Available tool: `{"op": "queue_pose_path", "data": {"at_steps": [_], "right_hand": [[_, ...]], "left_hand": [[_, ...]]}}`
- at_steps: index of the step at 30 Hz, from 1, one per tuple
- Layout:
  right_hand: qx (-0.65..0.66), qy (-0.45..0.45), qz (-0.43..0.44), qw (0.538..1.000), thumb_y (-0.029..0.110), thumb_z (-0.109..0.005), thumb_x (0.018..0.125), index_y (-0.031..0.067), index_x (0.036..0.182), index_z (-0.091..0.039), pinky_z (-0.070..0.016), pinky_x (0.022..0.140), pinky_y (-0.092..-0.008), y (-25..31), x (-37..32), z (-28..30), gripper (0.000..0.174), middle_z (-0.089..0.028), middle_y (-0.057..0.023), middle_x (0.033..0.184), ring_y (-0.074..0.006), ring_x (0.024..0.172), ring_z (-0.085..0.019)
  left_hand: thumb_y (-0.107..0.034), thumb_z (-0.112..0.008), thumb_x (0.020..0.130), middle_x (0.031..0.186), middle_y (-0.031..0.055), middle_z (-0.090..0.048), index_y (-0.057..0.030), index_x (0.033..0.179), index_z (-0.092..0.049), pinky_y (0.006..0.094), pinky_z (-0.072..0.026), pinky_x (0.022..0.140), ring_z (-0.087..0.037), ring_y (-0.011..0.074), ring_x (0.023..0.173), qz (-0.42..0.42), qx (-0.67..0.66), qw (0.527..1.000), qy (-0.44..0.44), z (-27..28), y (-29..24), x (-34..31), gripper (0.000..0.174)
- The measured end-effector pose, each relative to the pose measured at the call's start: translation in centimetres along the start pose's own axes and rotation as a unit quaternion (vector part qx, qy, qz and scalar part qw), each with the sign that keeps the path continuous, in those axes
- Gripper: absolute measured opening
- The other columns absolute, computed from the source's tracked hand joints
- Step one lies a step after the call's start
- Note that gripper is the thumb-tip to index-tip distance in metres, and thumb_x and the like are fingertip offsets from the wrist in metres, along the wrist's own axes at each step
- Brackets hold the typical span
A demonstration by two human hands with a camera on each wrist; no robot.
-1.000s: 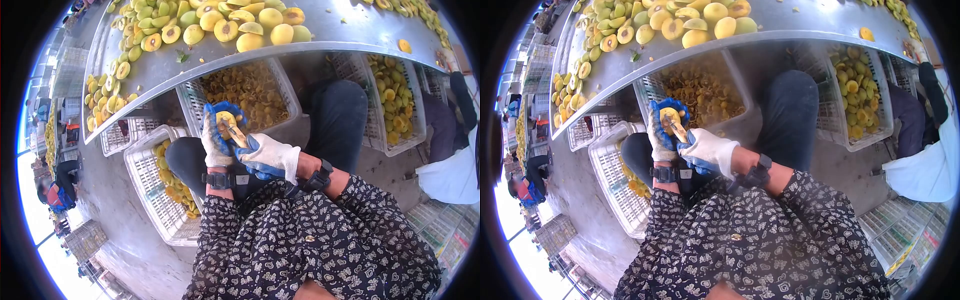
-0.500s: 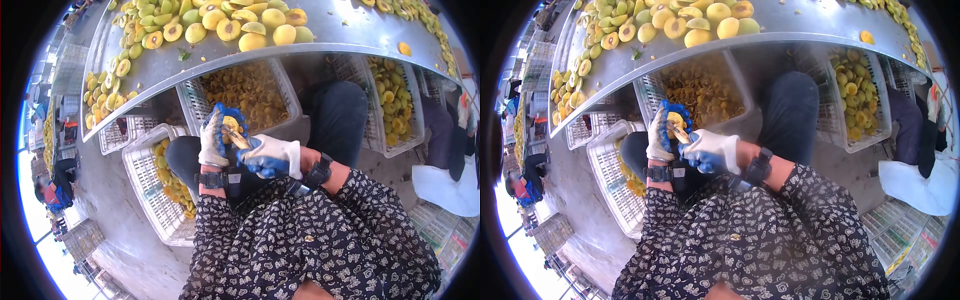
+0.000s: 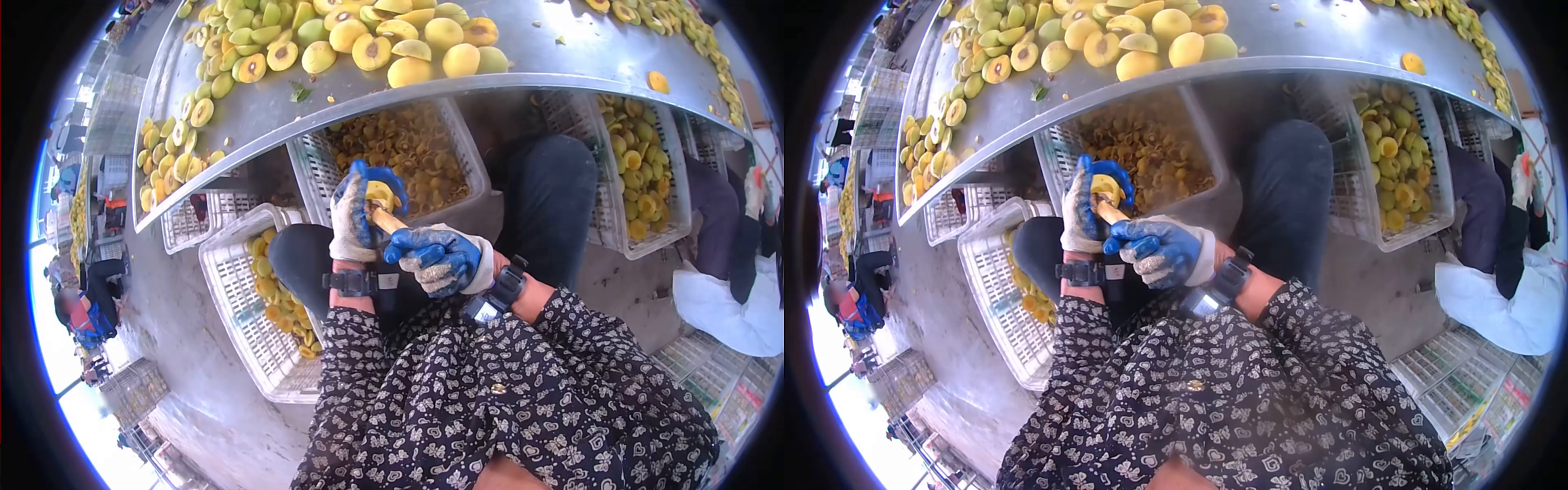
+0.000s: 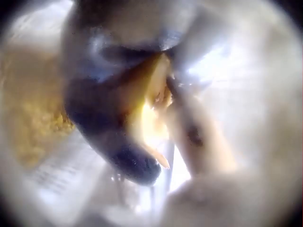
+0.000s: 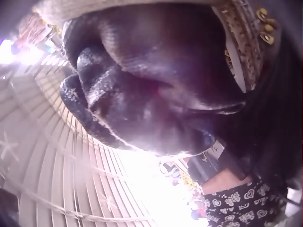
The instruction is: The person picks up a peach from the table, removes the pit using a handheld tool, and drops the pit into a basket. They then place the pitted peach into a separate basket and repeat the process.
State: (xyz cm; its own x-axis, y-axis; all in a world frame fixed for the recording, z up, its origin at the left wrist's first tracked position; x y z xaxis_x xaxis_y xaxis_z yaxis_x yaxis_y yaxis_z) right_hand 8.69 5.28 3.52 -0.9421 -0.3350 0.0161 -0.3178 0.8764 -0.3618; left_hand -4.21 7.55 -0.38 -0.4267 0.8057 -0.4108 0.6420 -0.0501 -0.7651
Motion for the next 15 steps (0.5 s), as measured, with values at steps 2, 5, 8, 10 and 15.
{"op": "queue_pose_path", "data": {"at_steps": [2,5,8,10,15], "right_hand": [[-0.088,-0.034,0.044,0.995,0.021,-0.043,0.096,-0.0059,0.107,-0.051,-0.0322,0.039,-0.02,0.3,-0.8,-0.9,0.03,-0.044,0.0052,0.059,-0.0033,0.04,-0.039],[-0.185,-0.063,0.079,0.977,0.021,-0.05,0.093,-0.0052,0.106,-0.052,-0.0288,0.034,-0.0197,2.2,-1.0,-1.2,0.029,-0.044,0.0038,0.058,-0.004,0.036,-0.037],[-0.612,-0.456,0.163,0.626,0.026,-0.059,0.086,-0.0005,0.1,-0.054,-0.0429,0.044,-0.0284,7.9,-3.7,1.8,0.03,-0.057,-0.005,0.064,-0.0171,0.048,-0.054],[-0.83,-0.48,0.087,0.271,0.022,-0.054,0.085,-0.0004,0.097,-0.054,-0.0483,0.061,-0.0411,9.2,-4.5,1.0,0.025,-0.064,-0.0187,0.079,-0.032,0.071,-0.063],[-0.892,-0.427,-0.025,0.147,0.017,-0.046,0.085,-0.0006,0.099,-0.053,-0.0481,0.066,-0.0444,9.0,-5.0,3.6,0.024,-0.064,-0.0204,0.084,-0.0353,0.078,-0.063]], "left_hand": [[-0.039,-0.053,0.089,0.078,0.0126,-0.063,0.0016,0.093,-0.06,0.0359,-0.0519,0.054,-0.061,0.0265,0.059,-0.025,-0.115,0.992,-0.048,1.2,0.2,0.5,0.042],[-0.038,-0.048,0.092,0.087,0.0138,-0.063,0.0011,0.099,-0.057,0.0405,-0.0529,0.068,-0.062,0.0277,0.075,-0.132,-0.135,0.97,-0.151,3.7,-2.0,0.3,0.041],[-0.035,-0.05,0.092,0.095,0.013,-0.063,0.0014,0.102,-0.058,0.0372,-0.053,0.074,-0.061,0.0254,0.083,-0.217,-0.057,0.959,-0.173,6.1,-6.9,-2.5,0.038],[-0.03,-0.053,0.091,0.095,0.0117,-0.063,0.0011,0.102,-0.059,0.0347,-0.053,0.075,-0.062,0.0237,0.083,-0.319,0.003,0.925,-0.208,8.3,-10.2,-5.6,0.034],[-0.011,-0.058,0.086,0.103,0.0123,-0.062,0.0046,0.107,-0.059,0.0316,-0.0496,0.081,-0.059,0.0211,0.094,-0.267,0.358,0.795,-0.411,12.0,-16.3,-9.3,0.026]]}}
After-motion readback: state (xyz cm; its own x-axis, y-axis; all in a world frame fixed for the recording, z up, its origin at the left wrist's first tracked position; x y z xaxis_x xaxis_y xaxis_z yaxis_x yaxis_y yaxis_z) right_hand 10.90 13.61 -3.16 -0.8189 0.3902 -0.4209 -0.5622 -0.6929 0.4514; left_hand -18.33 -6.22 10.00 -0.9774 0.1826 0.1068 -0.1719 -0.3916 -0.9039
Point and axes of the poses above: each hand's wrist, its own x-axis towards the middle knuckle, its own z-axis out of the back of the hand, y = z × x, the point moved 7 cm from there along x, towards the middle knuckle
